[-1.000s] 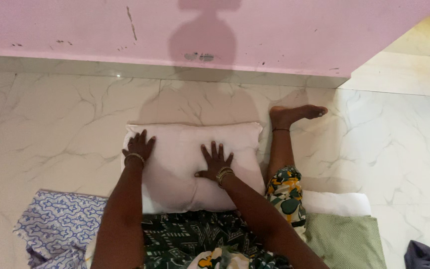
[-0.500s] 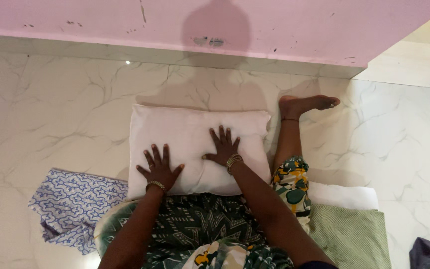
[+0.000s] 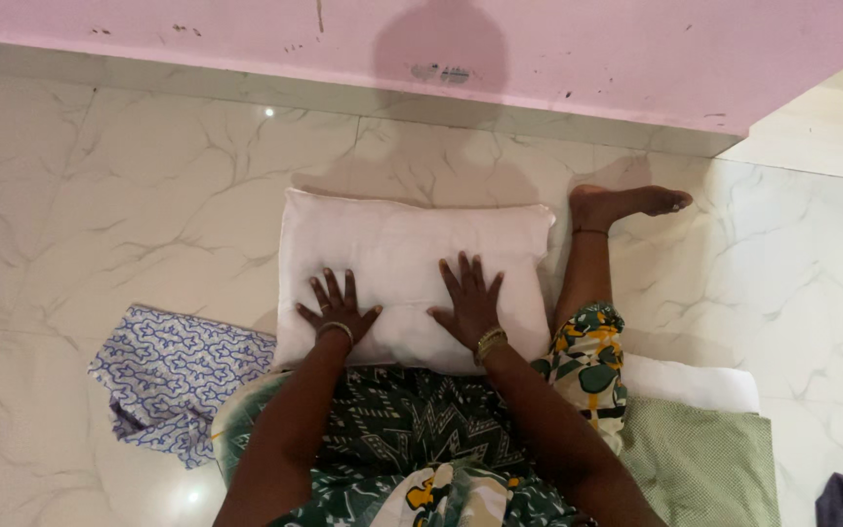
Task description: The person sits on the floor and places a pillow inside a patterned pillowcase. They smooth the pillow, align the case, and tuck the edges to fit the pillow fully inside.
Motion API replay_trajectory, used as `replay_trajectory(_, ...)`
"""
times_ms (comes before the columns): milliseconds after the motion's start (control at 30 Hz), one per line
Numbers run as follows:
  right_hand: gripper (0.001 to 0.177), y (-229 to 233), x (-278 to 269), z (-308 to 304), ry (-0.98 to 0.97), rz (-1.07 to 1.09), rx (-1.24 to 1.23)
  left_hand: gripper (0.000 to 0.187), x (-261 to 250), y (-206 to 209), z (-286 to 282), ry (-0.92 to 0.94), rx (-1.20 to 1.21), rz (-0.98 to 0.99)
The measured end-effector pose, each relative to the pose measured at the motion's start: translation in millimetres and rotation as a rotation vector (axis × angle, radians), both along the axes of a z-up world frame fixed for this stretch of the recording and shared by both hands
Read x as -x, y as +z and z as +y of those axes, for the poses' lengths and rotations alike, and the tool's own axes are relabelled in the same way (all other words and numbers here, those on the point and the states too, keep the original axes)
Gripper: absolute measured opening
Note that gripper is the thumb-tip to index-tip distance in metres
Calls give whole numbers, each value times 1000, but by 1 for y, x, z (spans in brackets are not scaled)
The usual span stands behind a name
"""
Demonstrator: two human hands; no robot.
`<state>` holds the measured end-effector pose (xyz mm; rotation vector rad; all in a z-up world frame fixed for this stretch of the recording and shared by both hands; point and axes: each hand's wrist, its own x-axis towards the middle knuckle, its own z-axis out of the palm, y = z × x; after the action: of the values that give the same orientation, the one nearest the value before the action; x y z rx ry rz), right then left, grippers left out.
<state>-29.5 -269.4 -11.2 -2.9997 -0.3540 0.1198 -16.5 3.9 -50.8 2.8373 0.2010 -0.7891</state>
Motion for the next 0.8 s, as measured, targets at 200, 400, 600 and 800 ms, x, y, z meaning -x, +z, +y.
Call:
replay_trajectory(200,120,4,77,-19,-181,330,96,106,-5,-5,4,-27,-9,-46)
replay_trajectory(400,123,-16,54,-20,-218,399,65,105,-25,-2,8,-92,33,-126)
replay_trajectory(600,125,-14,7,-13,-285,438,63,100,-18,33,7,-82,49,-392)
replay_trajectory(800,127,-19,3,-16,-273,391,67,106,16,38,-32,-92,-4,-190)
